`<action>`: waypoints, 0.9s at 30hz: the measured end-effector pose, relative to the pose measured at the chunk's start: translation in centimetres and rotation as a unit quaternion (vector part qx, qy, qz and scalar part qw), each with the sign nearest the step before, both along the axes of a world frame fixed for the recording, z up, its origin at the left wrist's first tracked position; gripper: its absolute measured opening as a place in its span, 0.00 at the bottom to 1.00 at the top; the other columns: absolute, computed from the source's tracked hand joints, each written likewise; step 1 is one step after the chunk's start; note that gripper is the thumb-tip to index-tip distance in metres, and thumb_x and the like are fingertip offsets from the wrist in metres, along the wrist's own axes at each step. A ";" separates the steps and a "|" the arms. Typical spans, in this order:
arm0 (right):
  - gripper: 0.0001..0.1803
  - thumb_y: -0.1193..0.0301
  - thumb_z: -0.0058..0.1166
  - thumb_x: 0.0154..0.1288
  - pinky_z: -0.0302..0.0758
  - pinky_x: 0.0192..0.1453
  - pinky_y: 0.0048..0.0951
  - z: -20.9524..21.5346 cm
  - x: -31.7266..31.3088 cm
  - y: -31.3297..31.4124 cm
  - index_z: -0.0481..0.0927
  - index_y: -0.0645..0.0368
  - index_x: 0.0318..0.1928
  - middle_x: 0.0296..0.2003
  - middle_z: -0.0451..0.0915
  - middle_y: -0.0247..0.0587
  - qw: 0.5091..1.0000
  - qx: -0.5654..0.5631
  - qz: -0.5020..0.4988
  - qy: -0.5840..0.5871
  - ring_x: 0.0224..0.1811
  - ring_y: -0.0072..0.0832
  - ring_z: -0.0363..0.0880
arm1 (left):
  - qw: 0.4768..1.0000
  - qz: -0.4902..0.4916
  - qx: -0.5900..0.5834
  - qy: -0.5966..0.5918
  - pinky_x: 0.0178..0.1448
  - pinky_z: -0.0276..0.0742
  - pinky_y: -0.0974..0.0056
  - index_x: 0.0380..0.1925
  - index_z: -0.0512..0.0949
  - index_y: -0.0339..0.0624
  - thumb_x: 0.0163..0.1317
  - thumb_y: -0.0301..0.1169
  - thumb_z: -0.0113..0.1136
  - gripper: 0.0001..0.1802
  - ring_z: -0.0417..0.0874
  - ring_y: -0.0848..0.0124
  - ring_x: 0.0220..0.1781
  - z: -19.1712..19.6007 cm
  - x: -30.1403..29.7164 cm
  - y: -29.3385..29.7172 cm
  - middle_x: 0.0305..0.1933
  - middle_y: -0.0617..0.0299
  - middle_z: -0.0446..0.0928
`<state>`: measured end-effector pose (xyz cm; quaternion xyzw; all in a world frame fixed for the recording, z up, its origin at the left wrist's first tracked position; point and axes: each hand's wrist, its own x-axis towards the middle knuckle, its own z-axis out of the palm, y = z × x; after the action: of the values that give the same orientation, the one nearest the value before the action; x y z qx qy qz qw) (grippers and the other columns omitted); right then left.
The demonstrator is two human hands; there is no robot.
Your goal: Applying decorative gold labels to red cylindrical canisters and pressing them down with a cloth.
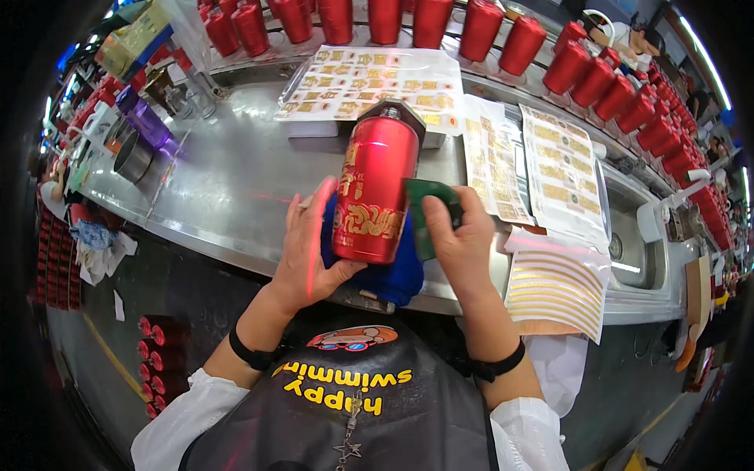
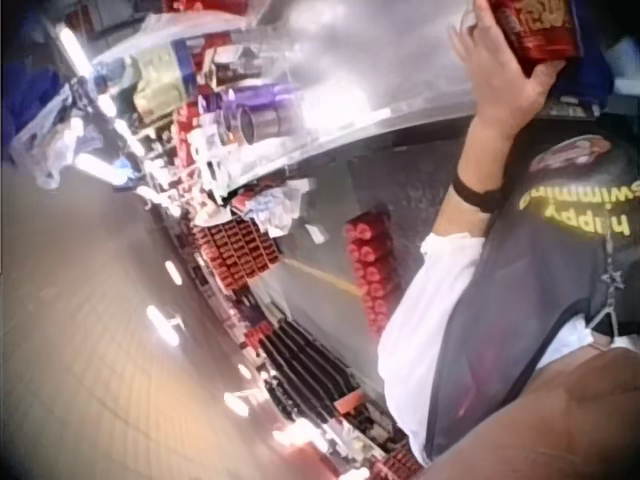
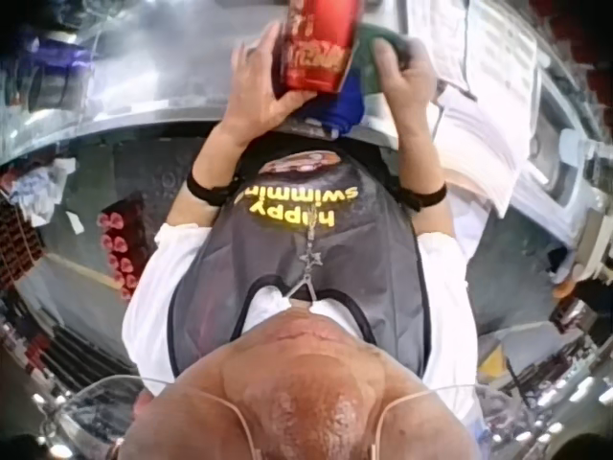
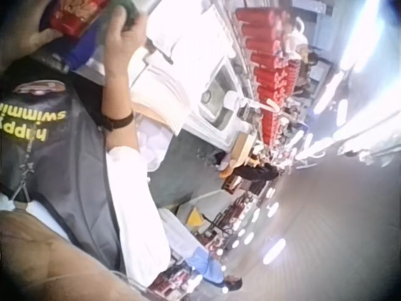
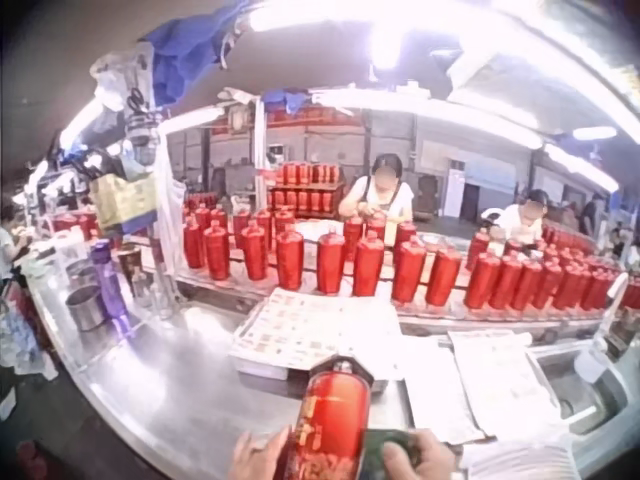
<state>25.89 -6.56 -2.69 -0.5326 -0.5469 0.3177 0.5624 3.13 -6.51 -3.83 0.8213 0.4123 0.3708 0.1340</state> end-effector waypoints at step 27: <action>0.11 0.67 0.61 0.68 0.72 0.33 0.18 0.2 -1.4 -1.4 0.78 0.63 0.42 0.30 0.80 0.30 0.995 -0.011 0.070 0.066 0.30 0.13 0.74 | 0.999 -0.014 -0.041 -0.031 0.74 0.41 0.34 0.73 0.51 0.35 0.54 0.53 0.67 0.55 0.63 0.48 0.70 -0.5 0.0 0.0 0.68 0.46 0.64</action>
<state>24.51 -8.01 -2.45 -0.4769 -0.5411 0.3967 0.5679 3.15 -6.51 -4.37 0.8090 0.4117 0.3766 0.1850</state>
